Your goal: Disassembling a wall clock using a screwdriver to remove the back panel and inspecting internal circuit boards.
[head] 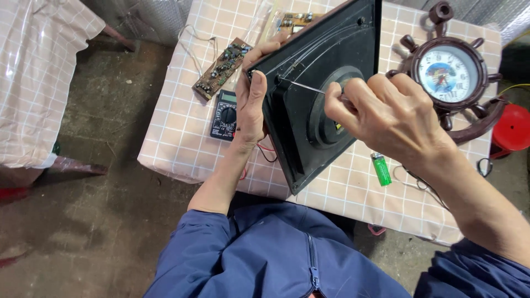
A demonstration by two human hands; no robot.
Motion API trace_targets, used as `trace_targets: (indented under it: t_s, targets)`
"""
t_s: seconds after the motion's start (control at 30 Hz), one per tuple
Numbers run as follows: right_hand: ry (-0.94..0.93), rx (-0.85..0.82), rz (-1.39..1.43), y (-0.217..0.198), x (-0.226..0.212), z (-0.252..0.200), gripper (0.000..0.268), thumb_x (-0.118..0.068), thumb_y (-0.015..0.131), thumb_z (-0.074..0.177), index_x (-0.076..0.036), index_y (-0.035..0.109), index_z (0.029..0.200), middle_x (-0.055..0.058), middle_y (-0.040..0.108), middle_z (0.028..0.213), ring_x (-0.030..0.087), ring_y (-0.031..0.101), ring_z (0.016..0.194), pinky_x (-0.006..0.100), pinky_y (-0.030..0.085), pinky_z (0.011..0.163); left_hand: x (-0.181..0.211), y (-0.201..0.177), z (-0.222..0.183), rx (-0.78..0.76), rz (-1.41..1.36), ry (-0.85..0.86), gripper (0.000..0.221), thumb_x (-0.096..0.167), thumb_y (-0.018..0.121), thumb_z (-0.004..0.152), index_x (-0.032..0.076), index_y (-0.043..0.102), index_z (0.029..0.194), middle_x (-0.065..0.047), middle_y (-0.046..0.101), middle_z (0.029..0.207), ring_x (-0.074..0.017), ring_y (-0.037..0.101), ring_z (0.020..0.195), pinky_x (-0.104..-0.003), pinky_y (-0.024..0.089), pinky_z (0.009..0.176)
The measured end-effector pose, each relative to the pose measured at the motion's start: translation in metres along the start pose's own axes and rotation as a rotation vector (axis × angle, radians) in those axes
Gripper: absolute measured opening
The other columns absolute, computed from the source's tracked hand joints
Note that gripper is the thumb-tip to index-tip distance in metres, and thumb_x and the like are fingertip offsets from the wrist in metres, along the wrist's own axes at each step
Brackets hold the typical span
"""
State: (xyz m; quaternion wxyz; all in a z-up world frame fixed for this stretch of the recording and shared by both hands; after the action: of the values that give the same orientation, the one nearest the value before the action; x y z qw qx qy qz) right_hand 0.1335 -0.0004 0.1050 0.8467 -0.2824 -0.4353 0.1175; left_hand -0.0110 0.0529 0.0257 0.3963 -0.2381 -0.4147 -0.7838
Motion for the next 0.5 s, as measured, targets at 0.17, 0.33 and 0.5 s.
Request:
trace_targets:
  t_s: [0.17, 0.33, 0.5]
  targets:
    - [-0.102, -0.006, -0.139, -0.017, 0.005, 0.002, 0.022, 0.002, 0.050, 0.082, -0.018, 0.058, 0.083, -0.004, 0.034, 0.061, 0.008, 0.028, 0.049, 0.020, 0.021, 0.049, 0.006, 0.010, 0.008, -0.062, 0.100, 0.068, 0.034, 0.034, 0.040, 0.096, 0.006, 0.047, 0.115, -0.013, 0.047, 0.125, -0.0243, 0.043, 0.123, -0.036, 0.034, 0.109]
    - [-0.169, -0.010, -0.173, -0.027, -0.003, 0.003, 0.021, 0.003, 0.046, 0.078, -0.015, 0.057, 0.079, -0.004, 0.029, 0.056, 0.006, 0.026, 0.047, 0.020, 0.018, 0.046, 0.004, 0.015, 0.007, -0.117, 0.007, 0.058, 0.031, 0.031, 0.043, 0.096, 0.007, 0.046, 0.115, -0.015, 0.044, 0.126, -0.0260, 0.042, 0.123, -0.039, 0.034, 0.108]
    - [-0.206, -0.077, -0.160, -0.028, -0.011, 0.004, 0.015, 0.000, 0.048, 0.083, -0.011, 0.057, 0.082, -0.005, 0.028, 0.055, 0.006, 0.025, 0.045, 0.020, 0.018, 0.047, 0.007, 0.015, 0.004, -0.123, -0.074, 0.078, 0.028, 0.027, 0.045, 0.095, 0.006, 0.047, 0.113, -0.016, 0.044, 0.125, -0.0260, 0.041, 0.123, -0.041, 0.031, 0.110]
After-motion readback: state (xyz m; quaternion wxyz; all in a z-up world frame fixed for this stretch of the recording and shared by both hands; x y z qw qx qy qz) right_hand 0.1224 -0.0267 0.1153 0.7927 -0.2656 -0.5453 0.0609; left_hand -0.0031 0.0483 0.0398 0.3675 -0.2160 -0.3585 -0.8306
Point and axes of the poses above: each hand's wrist, its own z-axis towards the middle knuckle, its own y-axis out of the palm, x = y × z, the point moved 4 cm from there along z, towards the middle knuckle
